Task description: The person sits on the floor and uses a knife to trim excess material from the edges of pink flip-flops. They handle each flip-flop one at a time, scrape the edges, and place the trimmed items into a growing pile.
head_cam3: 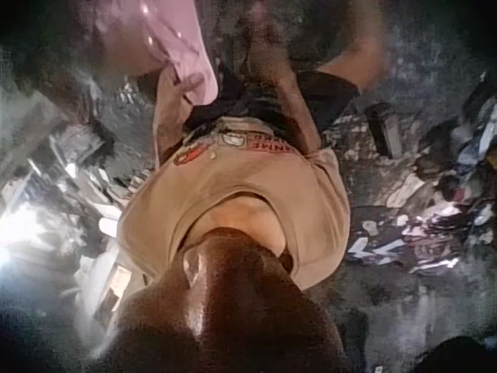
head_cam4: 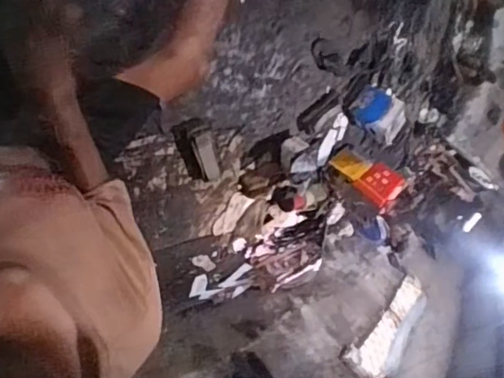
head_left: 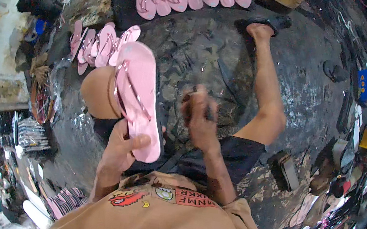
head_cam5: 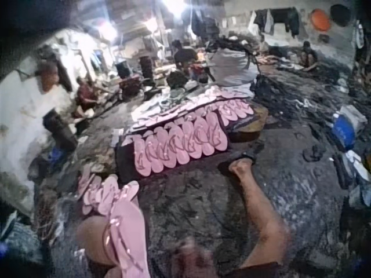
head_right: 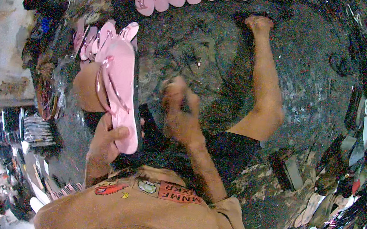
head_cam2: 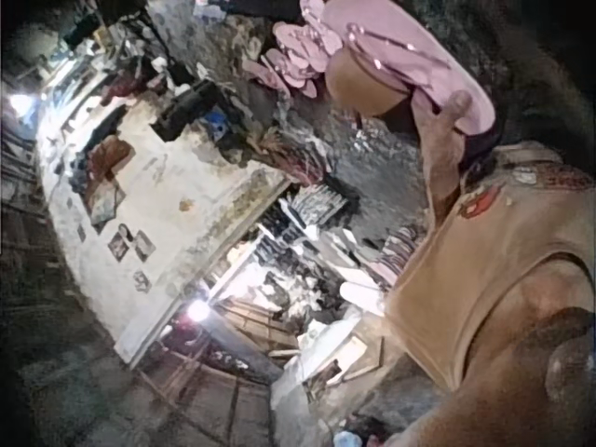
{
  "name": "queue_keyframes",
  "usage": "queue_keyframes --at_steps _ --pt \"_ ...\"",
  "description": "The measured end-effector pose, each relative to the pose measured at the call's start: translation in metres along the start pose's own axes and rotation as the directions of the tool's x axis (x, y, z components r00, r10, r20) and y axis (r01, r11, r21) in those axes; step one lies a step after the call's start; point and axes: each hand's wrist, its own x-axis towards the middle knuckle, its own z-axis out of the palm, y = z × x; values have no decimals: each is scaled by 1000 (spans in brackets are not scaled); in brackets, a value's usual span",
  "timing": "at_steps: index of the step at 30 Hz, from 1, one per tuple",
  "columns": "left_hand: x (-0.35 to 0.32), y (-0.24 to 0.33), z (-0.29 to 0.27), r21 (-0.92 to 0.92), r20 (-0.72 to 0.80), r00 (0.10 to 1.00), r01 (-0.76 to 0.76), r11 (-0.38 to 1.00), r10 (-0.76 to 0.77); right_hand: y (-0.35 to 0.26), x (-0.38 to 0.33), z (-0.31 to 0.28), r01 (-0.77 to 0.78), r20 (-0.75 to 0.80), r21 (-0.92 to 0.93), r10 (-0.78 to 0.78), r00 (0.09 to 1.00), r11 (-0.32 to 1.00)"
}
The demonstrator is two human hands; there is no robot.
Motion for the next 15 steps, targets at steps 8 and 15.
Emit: queue_keyframes --at_steps 8,15 --pt "20 -14 8 -162 -318 939 -188 969 129 -19 -76 -17 -202 350 36 177 920 979" --pt "16 -20 4 -71 -280 949 -171 983 145 -4 13 28 -118 164 -108 135 977 987"
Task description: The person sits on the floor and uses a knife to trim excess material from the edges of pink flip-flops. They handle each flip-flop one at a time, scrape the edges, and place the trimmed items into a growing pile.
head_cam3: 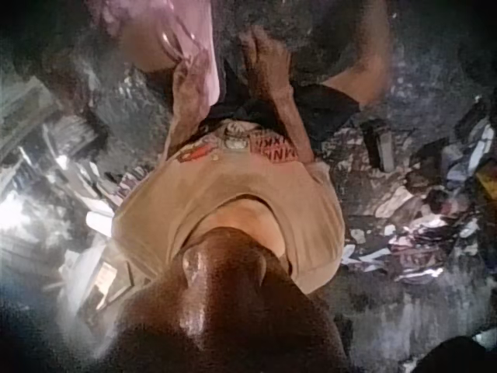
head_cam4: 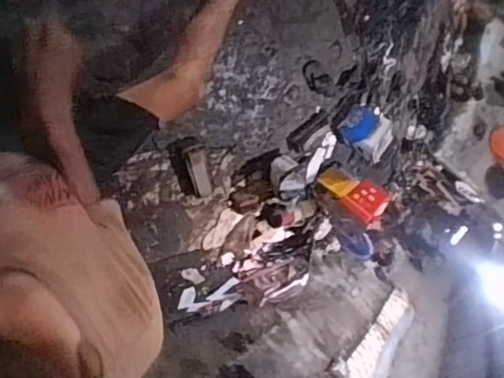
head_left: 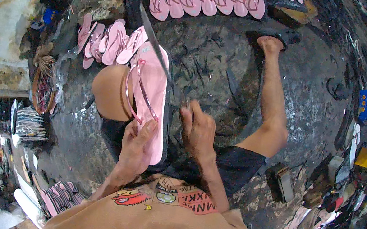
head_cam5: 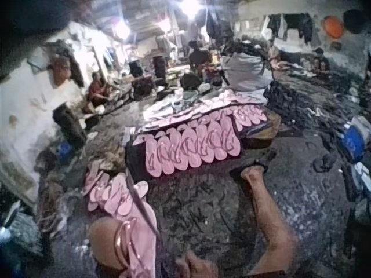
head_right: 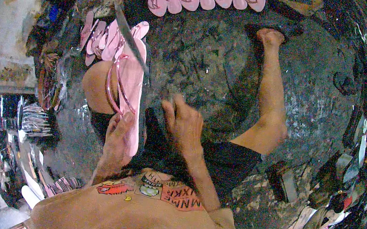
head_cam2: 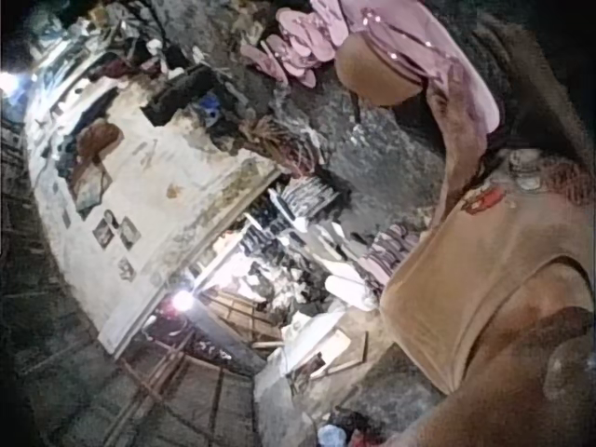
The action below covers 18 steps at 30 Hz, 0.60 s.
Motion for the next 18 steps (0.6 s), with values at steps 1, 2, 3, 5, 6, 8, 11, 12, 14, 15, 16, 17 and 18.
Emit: queue_keyframes --at_steps 1,2,3,5,6,8,11,12,14,15,16,17,18 --pt "1 -3 -4 -8 11 1000 22 1000 -22 -2 18 -1 -42 20 -3 42 999 999" --pt "-2 -7 -8 11 21 997 73 997 -73 0 38 1 20 -33 50 -19 999 999" --pt "-7 -11 -14 28 30 992 122 992 -123 2 58 3 87 -88 98 -79 993 991" --pt "-11 -8 -14 17 157 965 210 977 -210 28 87 -2 81 -190 141 -54 980 987" --pt "-10 4 -6 -17 250 943 230 973 -219 37 96 -6 96 -233 163 -56 971 982" --pt "5 15 -7 18 281 936 214 977 -211 27 61 -11 -180 -50 374 214 976 910" --pt "27 5 6 351 281 958 -158 923 57 -38 -14 -23 -274 75 769 345 936 577" --pt "31 8 14 451 332 943 -169 876 11 -22 -31 -20 -232 -16 601 301 953 765" --pt "37 -4 18 408 421 901 -294 864 107 -11 -32 -11 -156 -154 629 319 935 762" --pt "38 -2 21 363 467 872 -342 867 148 -5 -28 -6 -124 -226 638 338 914 760" --pt "36 10 21 484 469 874 -374 791 126 3 -24 -3 -83 -245 622 294 924 779" --pt "40 21 16 514 416 902 -334 790 110 7 -12 -1 -35 -264 601 240 934 798" --pt "45 34 10 543 363 927 -292 787 94 3 -5 -4 -36 -240 640 244 940 767"
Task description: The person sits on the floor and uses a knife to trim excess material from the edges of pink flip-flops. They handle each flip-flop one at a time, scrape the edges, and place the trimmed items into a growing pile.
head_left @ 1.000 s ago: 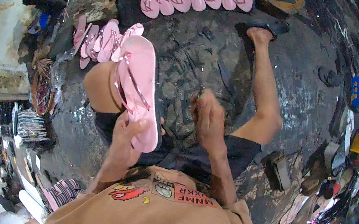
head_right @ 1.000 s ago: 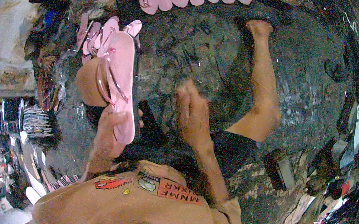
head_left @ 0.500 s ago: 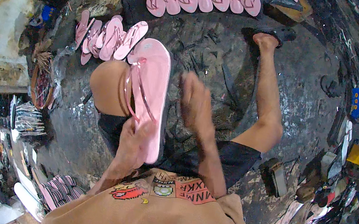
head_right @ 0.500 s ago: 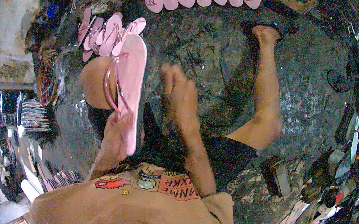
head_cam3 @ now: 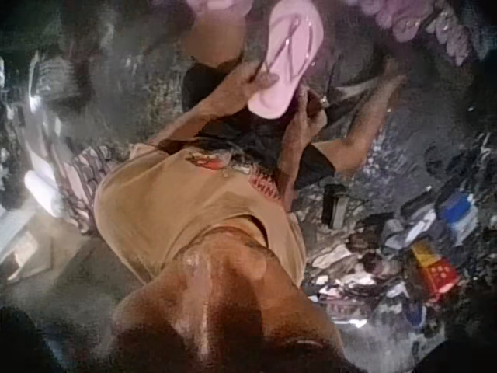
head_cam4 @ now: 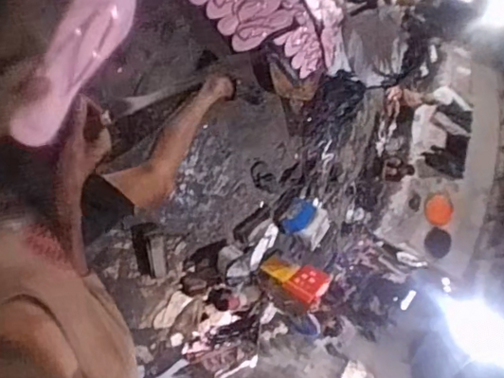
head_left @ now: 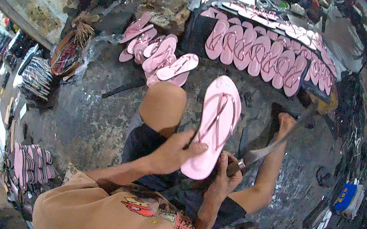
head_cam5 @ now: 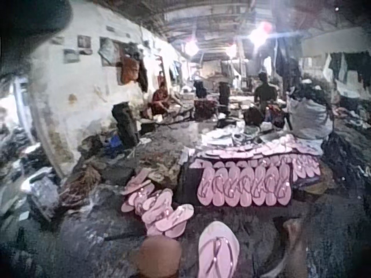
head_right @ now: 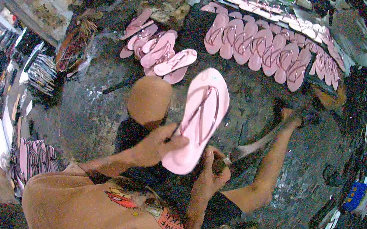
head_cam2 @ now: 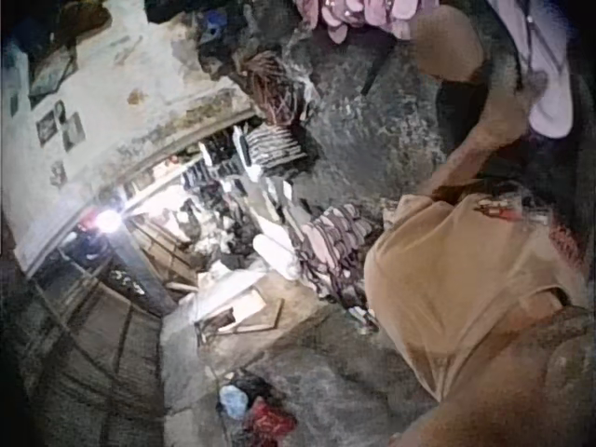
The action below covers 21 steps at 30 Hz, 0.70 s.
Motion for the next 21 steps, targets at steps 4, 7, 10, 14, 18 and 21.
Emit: queue_keyframes --at_steps 4,7,10,14,18,21 --pt "43 16 -74 74 -288 886 -357 931 363 -44 15 7 -205 59 195 197 979 959" --pt "108 14 -151 497 -368 794 -272 824 484 -35 27 -13 -180 -112 35 183 977 983" --pt "183 -61 -183 -698 -530 827 -299 651 -189 -10 19 -64 -304 -322 103 321 891 947" --pt "250 -188 -171 406 -400 833 -212 889 381 2 6 -146 -414 -680 -204 176 712 887" --pt "302 -227 -151 931 257 857 -344 124 447 -24 35 -186 -357 -741 -9 234 629 934" --pt "299 -264 -179 938 42 938 -155 311 343 -78 50 -142 -284 -787 -203 16 617 937"
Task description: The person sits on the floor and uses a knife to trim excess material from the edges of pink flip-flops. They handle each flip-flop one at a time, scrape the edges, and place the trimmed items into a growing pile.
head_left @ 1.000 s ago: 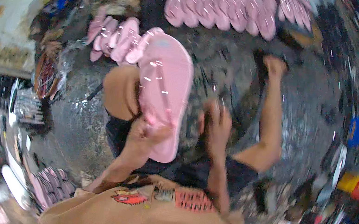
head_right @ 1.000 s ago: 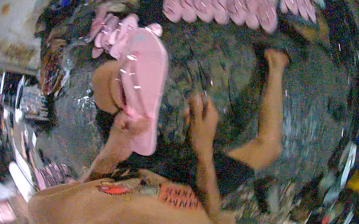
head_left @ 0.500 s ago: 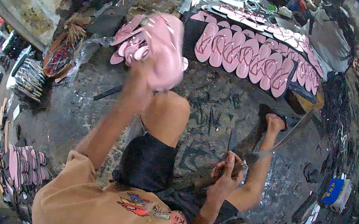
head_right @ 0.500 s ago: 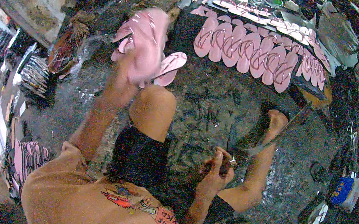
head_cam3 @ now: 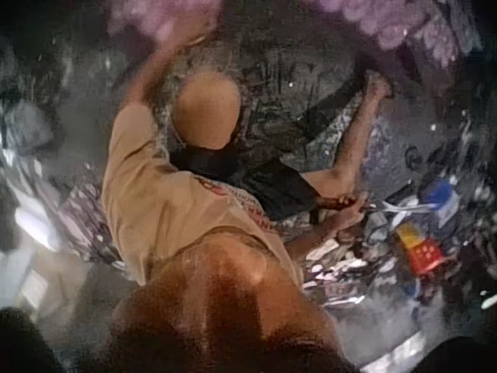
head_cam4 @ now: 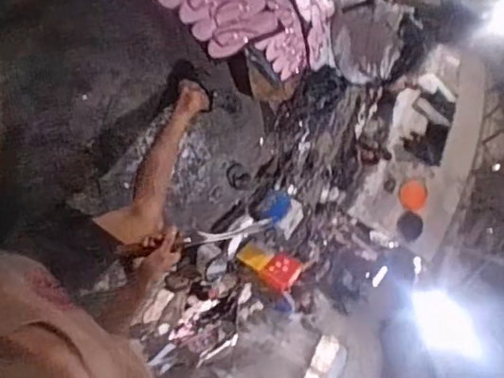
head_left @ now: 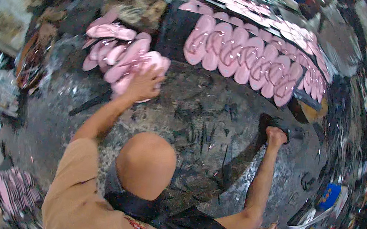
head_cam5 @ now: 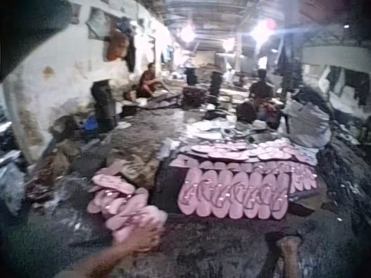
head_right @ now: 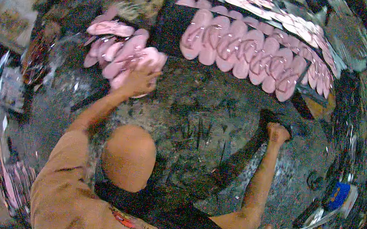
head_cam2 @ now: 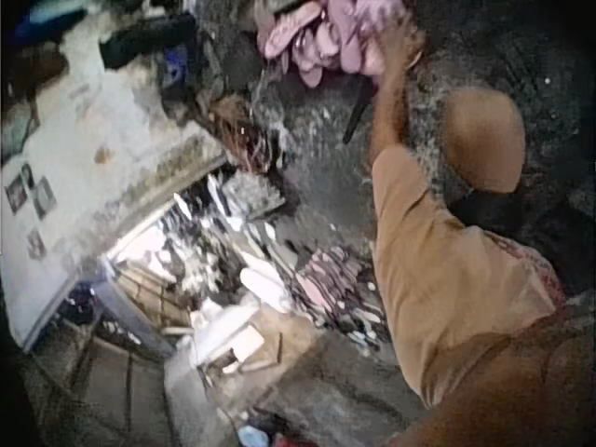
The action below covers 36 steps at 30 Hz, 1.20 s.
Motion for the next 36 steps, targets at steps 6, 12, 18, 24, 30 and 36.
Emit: queue_keyframes --at_steps 6,12,18,24,30,36 --pt "-32 -119 -45 222 127 978 133 966 -164 40 72 -90 172 174 7 -171 970 985" --pt "72 -16 31 -943 74 695 282 177 -715 176 124 -177 -90 -296 -74 64 953 993" --pt "195 -3 97 -897 441 389 172 -407 -809 282 120 -208 -189 -314 -438 47 948 879" --pt "215 49 59 -796 257 771 -173 -580 -583 383 83 -281 -82 -497 -169 -13 868 982" --pt "242 54 -80 -69 100 993 -54 996 61 383 24 -255 -241 -399 140 277 874 960" --pt "291 133 -149 -144 82 971 -210 967 223 300 43 -267 66 -387 258 41 921 964"
